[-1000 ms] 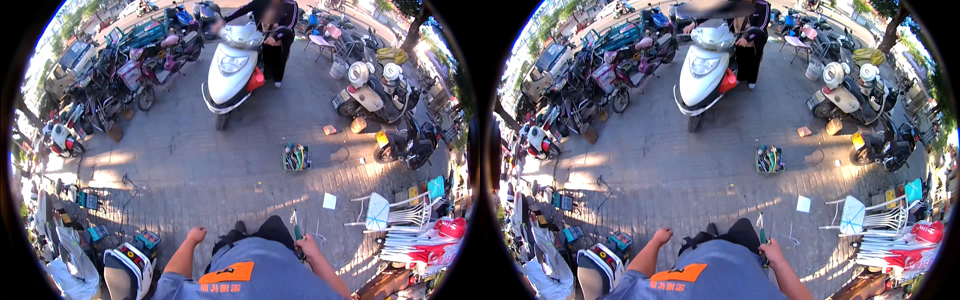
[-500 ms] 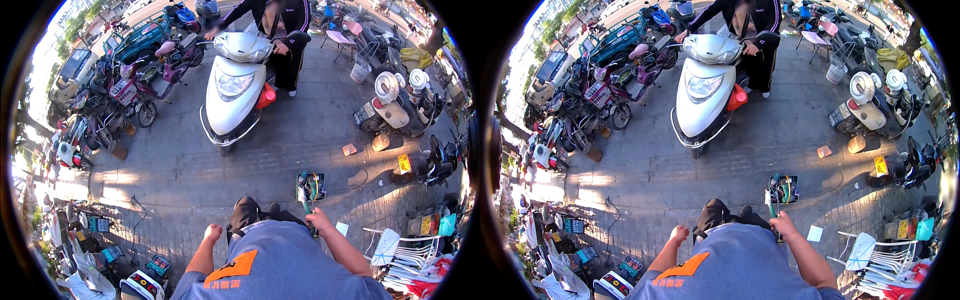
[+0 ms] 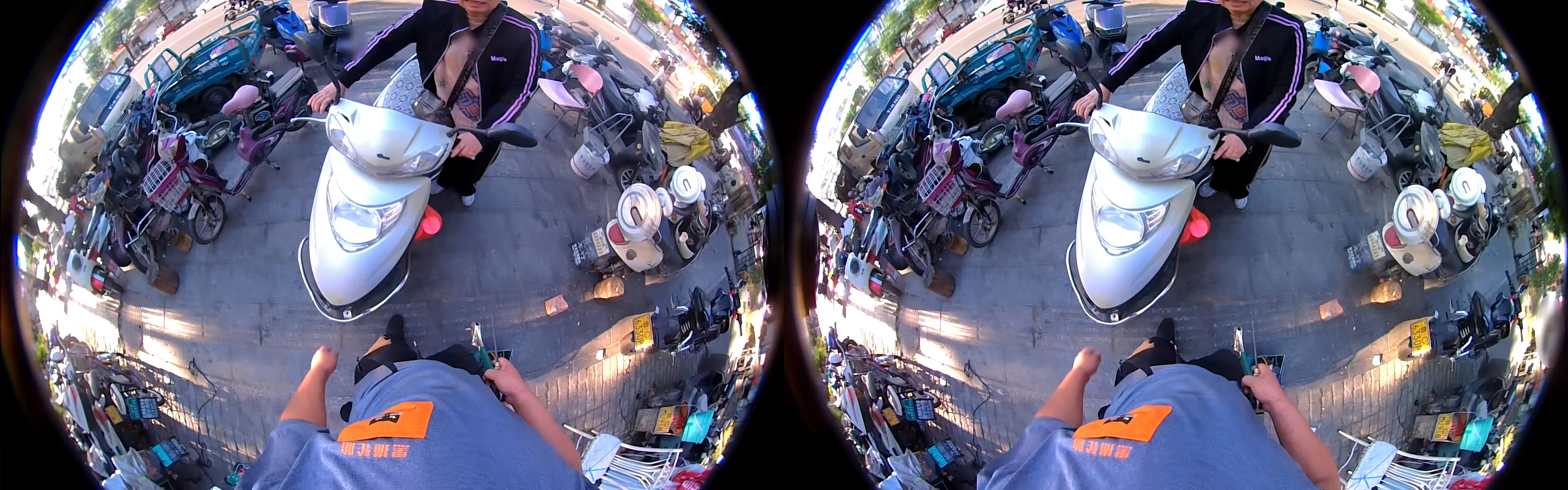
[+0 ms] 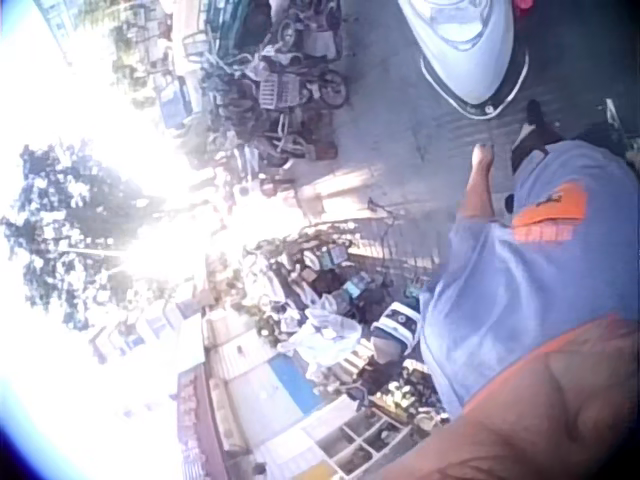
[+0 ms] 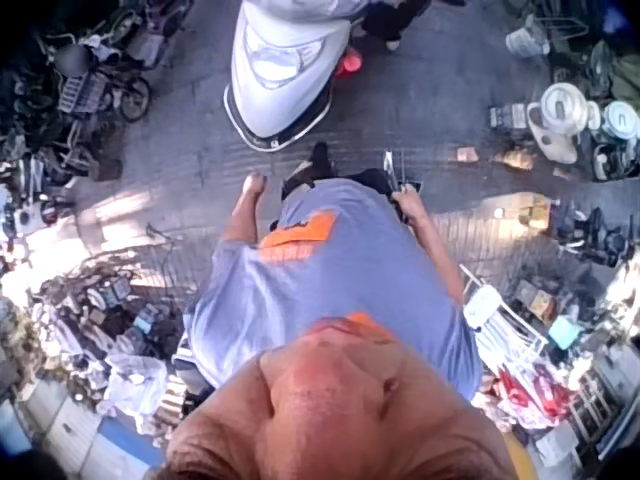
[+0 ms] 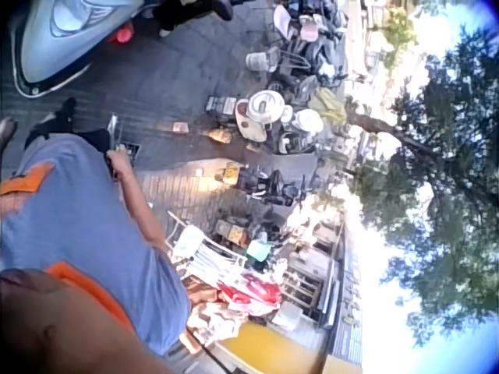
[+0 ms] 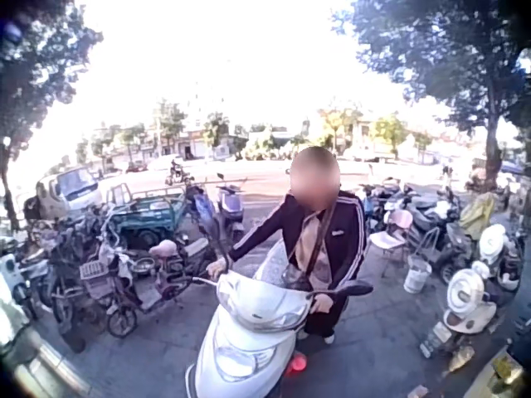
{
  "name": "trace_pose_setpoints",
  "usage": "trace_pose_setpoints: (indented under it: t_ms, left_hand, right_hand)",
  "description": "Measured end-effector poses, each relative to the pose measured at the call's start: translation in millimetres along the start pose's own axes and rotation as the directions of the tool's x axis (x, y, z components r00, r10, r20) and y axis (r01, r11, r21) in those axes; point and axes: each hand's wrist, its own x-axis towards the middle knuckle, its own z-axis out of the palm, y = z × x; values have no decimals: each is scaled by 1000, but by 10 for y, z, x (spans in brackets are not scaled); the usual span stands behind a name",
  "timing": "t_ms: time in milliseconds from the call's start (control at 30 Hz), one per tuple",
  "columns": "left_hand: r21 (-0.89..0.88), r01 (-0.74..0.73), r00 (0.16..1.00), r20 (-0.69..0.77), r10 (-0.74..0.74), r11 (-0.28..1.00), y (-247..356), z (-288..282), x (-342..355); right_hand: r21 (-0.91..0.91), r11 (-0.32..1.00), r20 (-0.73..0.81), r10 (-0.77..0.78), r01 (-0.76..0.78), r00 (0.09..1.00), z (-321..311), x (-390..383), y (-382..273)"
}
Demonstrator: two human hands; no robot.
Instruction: The person retrieves a wrench and pliers from an outdoor tool cabinet and uses them to adjust and tighten the mirror and handlebar components on a white electric scooter.
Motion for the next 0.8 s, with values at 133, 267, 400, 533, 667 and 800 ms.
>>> trace_pose_setpoints:
  t_ms: [133, 267, 400, 533, 667, 800]
  left_hand:
    - [-532, -62, 987, 93, 130, 845, 2177, -1306, 760]
    - [-507, -163, 927, 216, 308, 846, 3420, -1542, 963]
    - [-644, -74, 880, 317, 354, 761, 4362, -994, 1019]
    - [-738, 188, 827, 474, 301, 648, 5331, -410, 732]
    - [-815, 361, 809, 516, 283, 454, 6143, -72, 817]
    - [-901, 364, 855, 424, 298, 236, 6972, 8, 1130]
  right_hand:
    - [18, 999, 35, -27, 26, 999, -226, 433, -454]
    - [-64, 996, -35, -63, 61, 997, -432, 887, -895]
    - [-184, 981, -22, -65, 60, 998, -861, 1429, -1335]
    - [-274, 960, -20, -69, 61, 997, -1485, 1981, -1611]
    - [-423, 904, -11, -78, 66, 997, -2140, 2305, -1989]
    - [-461, 887, 27, -28, 37, 999, -2804, 2689, -2207]
